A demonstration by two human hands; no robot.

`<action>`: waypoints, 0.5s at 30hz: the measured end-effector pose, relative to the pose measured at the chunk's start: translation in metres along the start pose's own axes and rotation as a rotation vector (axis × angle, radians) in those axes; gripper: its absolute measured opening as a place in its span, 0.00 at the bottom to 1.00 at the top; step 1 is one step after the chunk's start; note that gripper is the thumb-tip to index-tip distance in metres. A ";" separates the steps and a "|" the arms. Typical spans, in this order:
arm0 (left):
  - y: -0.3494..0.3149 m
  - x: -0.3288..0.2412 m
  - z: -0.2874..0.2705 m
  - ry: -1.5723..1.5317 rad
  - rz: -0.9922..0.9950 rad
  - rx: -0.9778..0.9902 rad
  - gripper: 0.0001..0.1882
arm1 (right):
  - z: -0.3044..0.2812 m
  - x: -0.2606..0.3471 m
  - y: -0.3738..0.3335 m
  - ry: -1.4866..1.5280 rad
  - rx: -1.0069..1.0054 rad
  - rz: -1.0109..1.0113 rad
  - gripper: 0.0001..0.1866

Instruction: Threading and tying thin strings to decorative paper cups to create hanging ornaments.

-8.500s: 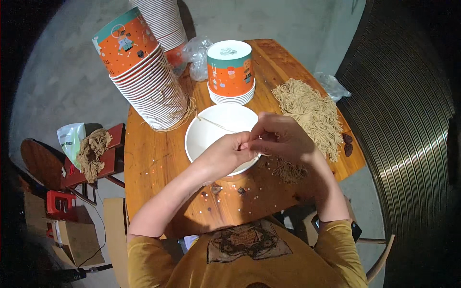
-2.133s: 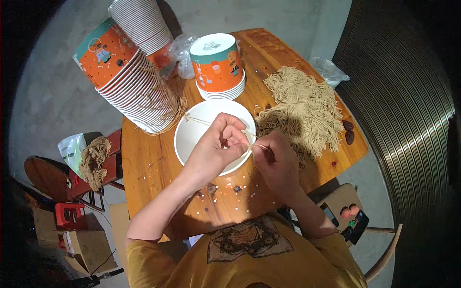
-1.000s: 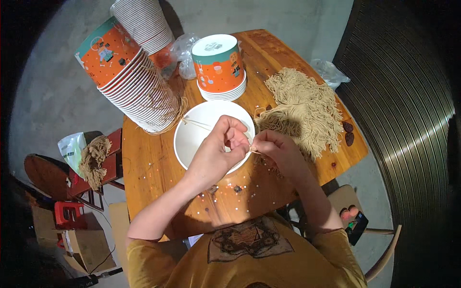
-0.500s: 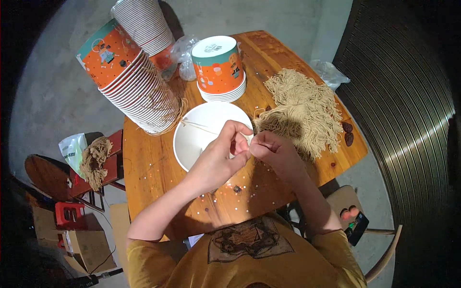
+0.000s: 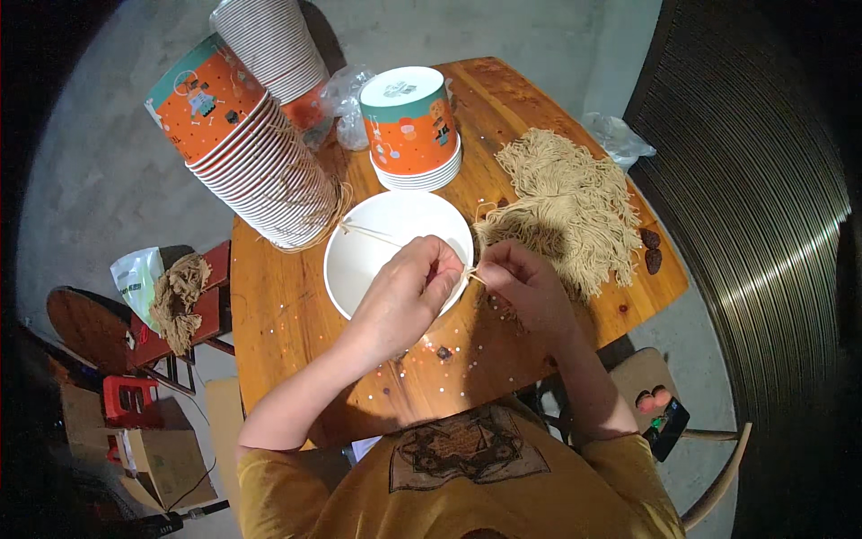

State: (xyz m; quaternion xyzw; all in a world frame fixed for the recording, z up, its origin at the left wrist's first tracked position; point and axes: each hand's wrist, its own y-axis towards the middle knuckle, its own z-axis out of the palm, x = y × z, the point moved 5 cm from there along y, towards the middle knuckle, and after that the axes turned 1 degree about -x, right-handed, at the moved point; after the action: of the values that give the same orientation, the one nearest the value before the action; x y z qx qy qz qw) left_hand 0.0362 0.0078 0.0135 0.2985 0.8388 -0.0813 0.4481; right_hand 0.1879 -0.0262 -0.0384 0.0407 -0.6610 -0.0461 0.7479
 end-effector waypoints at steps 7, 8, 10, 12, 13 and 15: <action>0.000 0.003 0.001 -0.050 -0.001 -0.030 0.06 | 0.005 0.014 -0.005 -0.301 -0.037 -0.137 0.09; -0.001 0.001 0.001 -0.050 -0.001 -0.027 0.06 | 0.008 0.022 -0.007 -0.434 -0.056 -0.281 0.11; -0.001 -0.005 0.000 -0.045 0.014 -0.033 0.06 | 0.012 0.031 -0.010 -0.566 -0.077 -0.426 0.12; -0.002 -0.009 -0.001 -0.019 0.037 -0.039 0.06 | 0.013 0.033 -0.011 -0.673 -0.118 -0.440 0.13; -0.002 -0.009 -0.001 0.006 0.055 -0.047 0.05 | 0.014 0.033 -0.011 -0.673 -0.116 -0.437 0.13; -0.001 -0.007 0.000 0.016 0.079 -0.056 0.05 | 0.015 0.032 -0.009 -0.665 -0.116 -0.400 0.10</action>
State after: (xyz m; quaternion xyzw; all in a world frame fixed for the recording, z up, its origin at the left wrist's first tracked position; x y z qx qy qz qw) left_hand 0.0388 0.0044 0.0195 0.3195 0.8318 -0.0375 0.4523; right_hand 0.1771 -0.0392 -0.0061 0.1093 -0.8426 -0.2392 0.4699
